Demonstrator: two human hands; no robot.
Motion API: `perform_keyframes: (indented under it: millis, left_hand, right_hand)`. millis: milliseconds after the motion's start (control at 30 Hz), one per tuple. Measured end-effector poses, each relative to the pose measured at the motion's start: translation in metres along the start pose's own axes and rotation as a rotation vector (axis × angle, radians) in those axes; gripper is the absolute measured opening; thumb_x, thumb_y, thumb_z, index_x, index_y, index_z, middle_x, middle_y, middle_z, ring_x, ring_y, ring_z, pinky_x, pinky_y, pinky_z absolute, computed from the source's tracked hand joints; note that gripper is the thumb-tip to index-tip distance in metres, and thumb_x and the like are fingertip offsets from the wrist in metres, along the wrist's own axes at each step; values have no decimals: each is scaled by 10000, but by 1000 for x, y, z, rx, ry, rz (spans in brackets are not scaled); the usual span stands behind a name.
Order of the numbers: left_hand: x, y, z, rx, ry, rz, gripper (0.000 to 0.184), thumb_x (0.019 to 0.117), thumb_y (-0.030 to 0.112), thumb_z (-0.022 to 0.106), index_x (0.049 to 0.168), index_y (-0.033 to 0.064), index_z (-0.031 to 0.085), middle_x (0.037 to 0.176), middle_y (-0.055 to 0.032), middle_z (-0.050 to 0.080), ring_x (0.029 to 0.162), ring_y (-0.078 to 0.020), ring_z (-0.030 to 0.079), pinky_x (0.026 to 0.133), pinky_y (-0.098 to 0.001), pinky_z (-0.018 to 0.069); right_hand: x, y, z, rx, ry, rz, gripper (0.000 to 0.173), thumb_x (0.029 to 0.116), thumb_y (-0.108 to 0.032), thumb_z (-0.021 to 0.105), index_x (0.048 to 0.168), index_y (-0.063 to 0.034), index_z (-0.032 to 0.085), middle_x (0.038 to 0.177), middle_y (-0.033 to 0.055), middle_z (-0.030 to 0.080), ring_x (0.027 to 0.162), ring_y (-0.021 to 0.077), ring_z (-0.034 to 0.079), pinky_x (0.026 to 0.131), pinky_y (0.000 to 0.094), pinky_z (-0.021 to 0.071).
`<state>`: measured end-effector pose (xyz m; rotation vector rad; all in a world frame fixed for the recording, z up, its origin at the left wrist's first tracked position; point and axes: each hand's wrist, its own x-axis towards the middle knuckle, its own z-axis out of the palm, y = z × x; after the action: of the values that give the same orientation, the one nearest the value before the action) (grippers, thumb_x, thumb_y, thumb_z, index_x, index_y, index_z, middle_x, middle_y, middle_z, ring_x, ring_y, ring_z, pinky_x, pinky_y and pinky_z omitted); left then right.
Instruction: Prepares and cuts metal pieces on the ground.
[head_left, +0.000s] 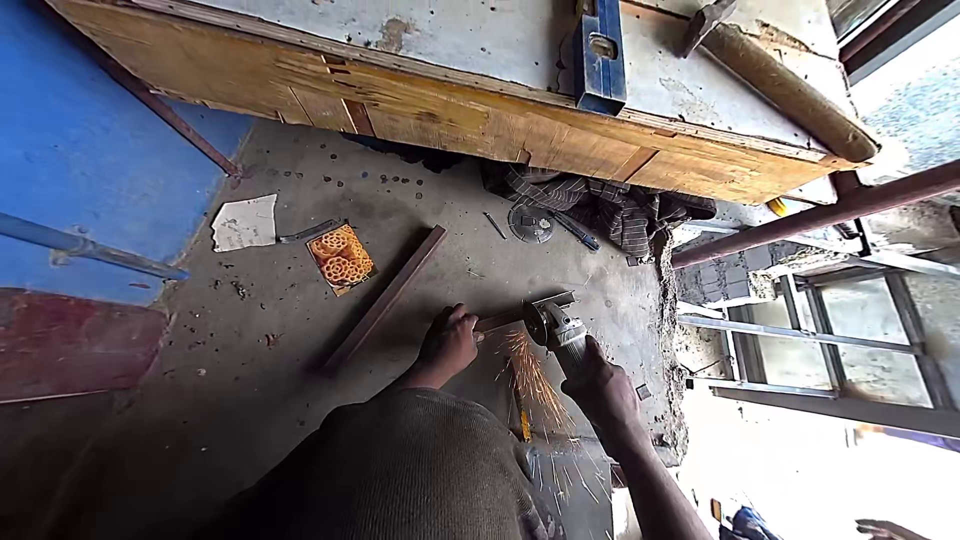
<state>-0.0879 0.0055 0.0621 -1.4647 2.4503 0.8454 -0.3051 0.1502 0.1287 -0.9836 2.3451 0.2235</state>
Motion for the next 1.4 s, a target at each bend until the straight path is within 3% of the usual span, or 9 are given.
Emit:
perform_keyframes:
  millis: [333,700,933,1033,1067,1167,1400]
  left_hand:
    - [0,2,-3,40,-16,-23,305,995,313,657,1196,97,735,1254,-106,630,1213,-279,590,1047,-422,501]
    - [-4,9,-5,70,-43,-45,370,1018,349,619,1265,86,705,1331,-125,612,1281,-294,560,1102,-431,463]
    - [-13,18,-10,84,4,-59,354,1016,330,620,1247,79,715,1326,-141,615,1258,-302,575,1090,-426,471]
    - [-34,63,-73,92,-320,-158,415,1094,241,503,1445,25,557,1522,-206,465,1422,-343,448,1179,-447,363]
    - [-35,64,-73,102,-324,-163,419,1097,243,494,1454,30,550,1533,-200,460,1430,-340,443,1183,-443,359]
    - [-16,21,-10,98,13,-69,352,1021,320,614,1258,78,710,1344,-135,606,1269,-310,561,1098,-422,458]
    - [-10,18,-6,99,-14,-89,367,1019,338,618,1292,107,703,1362,-119,596,1282,-297,553,1101,-417,457]
  right_hand:
    - [-2,-8,-7,41,-15,-6,944,788,-414,819,1600,-281,356,1068,165,739,975,384,717,811,603,571]
    - [-2,-17,-11,23,-12,-5,940,780,-412,820,1588,-241,370,1085,169,735,999,381,716,826,588,570]
    - [0,-16,-10,20,-5,-38,940,794,-402,820,1592,-207,363,1092,176,733,1012,383,712,845,590,567]
    - [-3,-18,-14,22,-17,-49,922,815,-393,825,1582,-174,362,1119,199,723,1044,404,703,872,599,557]
    - [-3,-17,-14,35,-19,-55,921,820,-391,826,1586,-170,365,1122,201,722,1050,404,699,879,598,551]
    - [1,-17,-10,33,-2,-21,926,776,-396,821,1578,-226,390,1084,167,738,1007,377,715,843,588,566]
    - [-1,-22,-14,12,-23,-12,930,780,-402,819,1574,-206,377,1104,183,729,1025,392,712,846,595,569]
